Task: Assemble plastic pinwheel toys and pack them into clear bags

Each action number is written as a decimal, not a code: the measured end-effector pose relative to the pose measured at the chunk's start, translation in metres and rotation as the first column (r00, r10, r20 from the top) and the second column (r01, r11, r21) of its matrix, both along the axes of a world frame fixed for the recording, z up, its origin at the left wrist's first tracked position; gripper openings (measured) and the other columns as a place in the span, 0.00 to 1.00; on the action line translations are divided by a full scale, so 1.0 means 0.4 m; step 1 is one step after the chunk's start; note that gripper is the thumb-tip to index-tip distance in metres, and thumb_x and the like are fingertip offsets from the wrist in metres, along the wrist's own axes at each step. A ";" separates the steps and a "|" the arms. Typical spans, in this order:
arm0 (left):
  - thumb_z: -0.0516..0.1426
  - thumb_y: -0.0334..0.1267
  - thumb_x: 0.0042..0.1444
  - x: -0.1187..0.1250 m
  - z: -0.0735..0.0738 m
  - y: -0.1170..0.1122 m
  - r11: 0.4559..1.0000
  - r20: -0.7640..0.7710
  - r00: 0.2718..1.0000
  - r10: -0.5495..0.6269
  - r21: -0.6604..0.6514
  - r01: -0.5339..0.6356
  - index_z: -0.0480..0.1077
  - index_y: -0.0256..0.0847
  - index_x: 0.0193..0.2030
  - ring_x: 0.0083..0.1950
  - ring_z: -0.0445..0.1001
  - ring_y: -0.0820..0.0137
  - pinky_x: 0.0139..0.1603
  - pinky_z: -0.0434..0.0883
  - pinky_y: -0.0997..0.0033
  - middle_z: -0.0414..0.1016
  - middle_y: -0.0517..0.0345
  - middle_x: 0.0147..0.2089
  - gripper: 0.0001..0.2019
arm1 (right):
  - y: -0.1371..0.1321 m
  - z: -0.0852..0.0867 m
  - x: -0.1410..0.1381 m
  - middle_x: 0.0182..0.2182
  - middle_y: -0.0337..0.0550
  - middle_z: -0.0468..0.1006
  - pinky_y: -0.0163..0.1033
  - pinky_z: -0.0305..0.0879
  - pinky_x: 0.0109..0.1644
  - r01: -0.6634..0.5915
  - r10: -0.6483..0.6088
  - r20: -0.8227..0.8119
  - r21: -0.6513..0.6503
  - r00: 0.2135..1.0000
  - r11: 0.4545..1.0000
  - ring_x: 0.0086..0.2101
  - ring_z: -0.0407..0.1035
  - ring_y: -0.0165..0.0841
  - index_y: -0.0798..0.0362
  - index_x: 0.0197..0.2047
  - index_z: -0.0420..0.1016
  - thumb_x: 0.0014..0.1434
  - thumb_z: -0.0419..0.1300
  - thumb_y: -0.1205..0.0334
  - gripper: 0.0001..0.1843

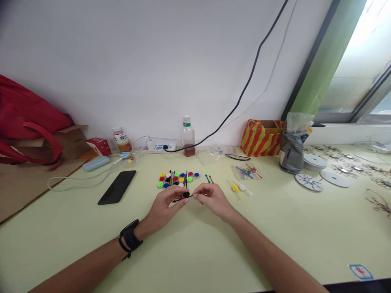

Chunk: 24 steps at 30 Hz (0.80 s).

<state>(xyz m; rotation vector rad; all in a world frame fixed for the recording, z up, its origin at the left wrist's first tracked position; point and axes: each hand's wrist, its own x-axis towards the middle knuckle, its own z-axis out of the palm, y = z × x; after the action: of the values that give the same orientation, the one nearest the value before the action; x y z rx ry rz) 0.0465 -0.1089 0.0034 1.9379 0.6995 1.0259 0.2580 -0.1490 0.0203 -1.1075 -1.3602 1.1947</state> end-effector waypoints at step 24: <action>0.64 0.39 0.61 -0.006 -0.001 0.003 0.994 -0.076 0.994 0.076 0.083 -0.070 0.80 0.44 0.48 0.51 0.80 0.61 0.55 0.78 0.57 0.83 0.52 0.49 0.10 | 0.013 -0.014 0.023 0.27 0.38 0.75 0.39 0.67 0.35 -0.080 0.076 0.067 0.053 0.995 0.995 0.28 0.68 0.31 0.52 0.38 0.78 0.55 0.66 0.58 0.08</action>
<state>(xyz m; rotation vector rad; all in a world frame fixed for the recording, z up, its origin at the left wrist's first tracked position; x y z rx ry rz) 0.0441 -0.1075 0.0030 2.0453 0.7897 1.0404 0.2671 -0.1439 0.0145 -1.0704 -1.4894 1.1786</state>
